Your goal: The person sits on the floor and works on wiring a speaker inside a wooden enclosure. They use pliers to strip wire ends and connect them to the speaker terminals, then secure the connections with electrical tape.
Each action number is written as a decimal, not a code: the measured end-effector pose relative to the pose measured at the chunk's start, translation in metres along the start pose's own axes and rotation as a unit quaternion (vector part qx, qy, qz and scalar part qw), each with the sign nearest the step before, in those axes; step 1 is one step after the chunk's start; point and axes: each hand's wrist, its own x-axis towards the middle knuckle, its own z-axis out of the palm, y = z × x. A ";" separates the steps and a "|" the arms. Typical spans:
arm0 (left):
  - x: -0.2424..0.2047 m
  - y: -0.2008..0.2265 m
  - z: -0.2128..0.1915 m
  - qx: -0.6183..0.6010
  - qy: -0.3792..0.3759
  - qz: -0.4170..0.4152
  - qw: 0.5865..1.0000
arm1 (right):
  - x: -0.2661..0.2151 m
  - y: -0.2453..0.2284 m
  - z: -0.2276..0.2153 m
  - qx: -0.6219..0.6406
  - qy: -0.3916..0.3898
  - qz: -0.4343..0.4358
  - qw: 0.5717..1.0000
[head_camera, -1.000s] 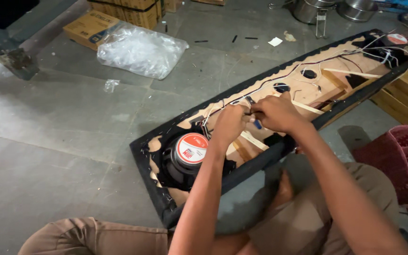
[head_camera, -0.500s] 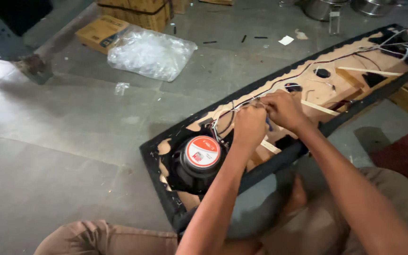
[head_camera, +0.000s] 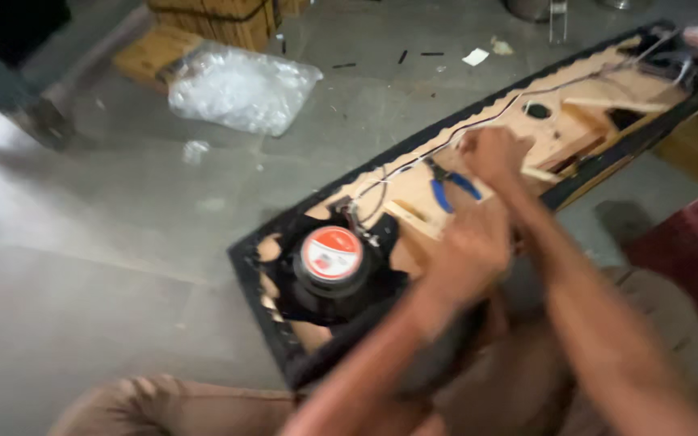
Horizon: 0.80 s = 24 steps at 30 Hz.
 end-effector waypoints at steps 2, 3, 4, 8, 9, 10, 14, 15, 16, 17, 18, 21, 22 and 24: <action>-0.020 0.023 -0.010 -0.089 0.018 -0.066 0.994 | 0.010 -0.016 0.003 0.024 -0.030 0.000 0.999; -0.028 0.028 -0.004 -0.086 0.008 -0.080 0.993 | 0.007 -0.025 0.005 0.005 -0.064 -0.026 0.998; -0.035 0.029 0.005 -0.084 -0.002 -0.094 0.992 | 0.005 -0.033 0.010 -0.014 -0.098 -0.052 0.994; -0.029 0.039 0.015 -0.261 0.083 -0.271 0.923 | -0.009 -0.037 -0.001 -0.031 -0.236 -0.031 0.971; -0.021 0.024 0.009 -0.290 0.064 -0.313 0.902 | -0.009 -0.044 -0.001 0.016 -0.258 -0.021 0.966; -0.012 0.006 0.001 -0.318 0.045 -0.354 0.879 | -0.008 -0.049 0.001 0.063 -0.279 -0.013 0.958; 0.018 -0.073 -0.005 -0.540 0.046 -0.437 0.718 | -0.006 -0.046 0.004 0.019 -0.150 0.008 0.988; 0.018 -0.094 -0.002 -0.612 0.090 -0.387 0.684 | -0.001 -0.049 0.007 0.091 -0.107 0.028 0.990; 0.018 -0.114 0.002 -0.634 0.044 -0.451 0.627 | 0.003 -0.053 0.010 0.162 -0.063 0.048 0.984; 0.017 -0.131 0.009 -0.650 -0.002 -0.512 0.562 | 0.007 -0.056 0.012 0.247 -0.065 0.075 0.964; 0.015 -0.144 0.017 -0.658 -0.047 -0.568 0.492 | 0.012 -0.061 0.014 0.329 -0.068 0.100 0.937; 0.011 -0.151 0.036 -0.693 -0.089 -0.549 0.458 | 0.013 -0.069 0.014 0.453 -0.045 0.052 0.889; 0.010 -0.149 0.040 -0.694 -0.091 -0.547 0.459 | 0.011 -0.071 0.013 0.474 -0.032 0.015 0.880; 0.013 -0.145 0.044 -0.698 -0.092 -0.543 0.458 | 0.013 -0.071 0.008 0.482 -0.053 0.069 0.872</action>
